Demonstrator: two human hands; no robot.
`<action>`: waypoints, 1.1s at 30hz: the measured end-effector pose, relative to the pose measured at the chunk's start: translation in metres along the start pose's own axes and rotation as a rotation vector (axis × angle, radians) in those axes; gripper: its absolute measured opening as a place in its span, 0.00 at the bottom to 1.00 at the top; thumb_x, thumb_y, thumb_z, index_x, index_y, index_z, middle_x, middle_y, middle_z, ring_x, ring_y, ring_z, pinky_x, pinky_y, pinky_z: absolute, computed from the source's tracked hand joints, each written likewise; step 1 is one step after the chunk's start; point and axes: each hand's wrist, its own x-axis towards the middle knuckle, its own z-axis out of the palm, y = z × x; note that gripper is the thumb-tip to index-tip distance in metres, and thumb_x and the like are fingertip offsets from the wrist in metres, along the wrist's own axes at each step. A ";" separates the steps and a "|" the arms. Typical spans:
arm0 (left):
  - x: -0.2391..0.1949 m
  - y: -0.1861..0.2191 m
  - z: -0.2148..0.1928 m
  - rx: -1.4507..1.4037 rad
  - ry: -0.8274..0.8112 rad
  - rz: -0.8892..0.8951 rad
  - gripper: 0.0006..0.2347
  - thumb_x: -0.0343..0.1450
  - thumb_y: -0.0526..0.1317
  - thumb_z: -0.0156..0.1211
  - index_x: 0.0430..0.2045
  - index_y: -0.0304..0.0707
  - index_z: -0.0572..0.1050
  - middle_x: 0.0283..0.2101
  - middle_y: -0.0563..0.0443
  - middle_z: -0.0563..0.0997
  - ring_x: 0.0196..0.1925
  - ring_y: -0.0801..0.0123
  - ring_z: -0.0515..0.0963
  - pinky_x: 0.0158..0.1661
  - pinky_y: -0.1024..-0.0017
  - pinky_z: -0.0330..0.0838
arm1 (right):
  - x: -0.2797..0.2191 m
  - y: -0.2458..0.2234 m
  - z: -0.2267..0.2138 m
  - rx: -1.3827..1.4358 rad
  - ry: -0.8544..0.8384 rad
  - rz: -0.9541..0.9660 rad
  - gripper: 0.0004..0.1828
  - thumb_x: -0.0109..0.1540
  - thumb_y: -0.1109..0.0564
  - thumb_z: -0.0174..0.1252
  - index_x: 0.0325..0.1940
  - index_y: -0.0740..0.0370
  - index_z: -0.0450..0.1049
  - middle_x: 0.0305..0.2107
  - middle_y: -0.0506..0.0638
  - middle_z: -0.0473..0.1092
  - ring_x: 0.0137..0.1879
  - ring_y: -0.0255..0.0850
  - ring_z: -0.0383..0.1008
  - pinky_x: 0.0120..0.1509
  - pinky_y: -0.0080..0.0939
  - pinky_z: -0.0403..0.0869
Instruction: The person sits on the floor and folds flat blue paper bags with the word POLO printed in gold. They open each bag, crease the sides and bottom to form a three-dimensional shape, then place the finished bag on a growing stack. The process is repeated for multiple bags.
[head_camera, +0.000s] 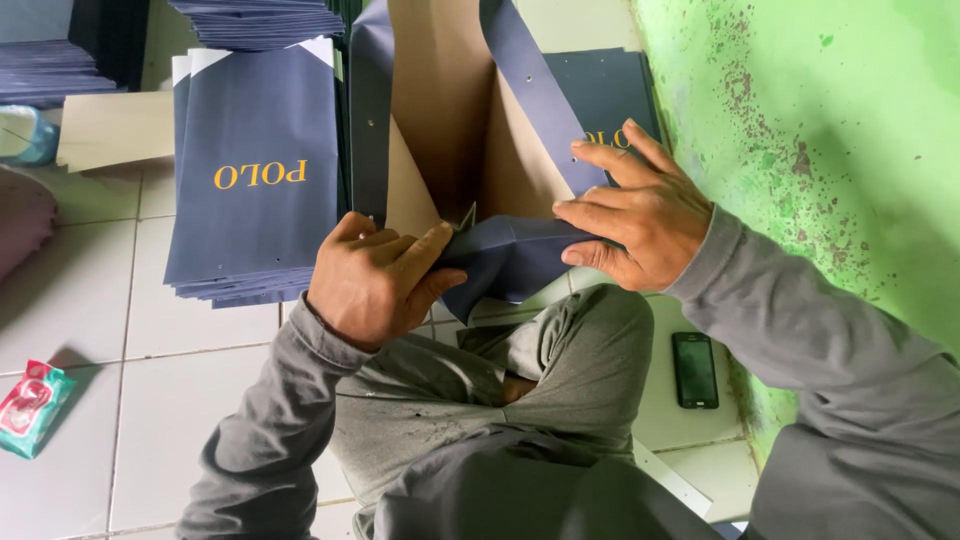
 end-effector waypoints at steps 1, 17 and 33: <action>-0.001 -0.001 0.001 0.000 -0.001 -0.001 0.18 0.77 0.52 0.56 0.46 0.35 0.80 0.21 0.55 0.79 0.20 0.64 0.76 0.33 0.66 0.63 | -0.001 0.001 0.003 0.001 0.000 0.000 0.24 0.64 0.37 0.59 0.49 0.58 0.81 0.32 0.47 0.79 0.70 0.61 0.70 0.76 0.75 0.57; 0.020 0.002 -0.004 -0.139 -0.050 0.004 0.11 0.72 0.52 0.64 0.29 0.47 0.80 0.23 0.56 0.81 0.29 0.61 0.83 0.41 0.59 0.72 | -0.010 0.000 0.035 0.175 0.055 0.026 0.13 0.63 0.41 0.64 0.36 0.50 0.76 0.27 0.44 0.79 0.55 0.42 0.80 0.80 0.65 0.50; 0.021 0.039 0.028 -0.114 -0.038 -0.163 0.05 0.68 0.50 0.65 0.30 0.57 0.79 0.25 0.62 0.77 0.31 0.66 0.81 0.31 0.64 0.76 | 0.010 -0.028 0.024 0.380 0.080 0.146 0.06 0.61 0.52 0.69 0.35 0.52 0.79 0.27 0.43 0.76 0.53 0.45 0.79 0.80 0.64 0.47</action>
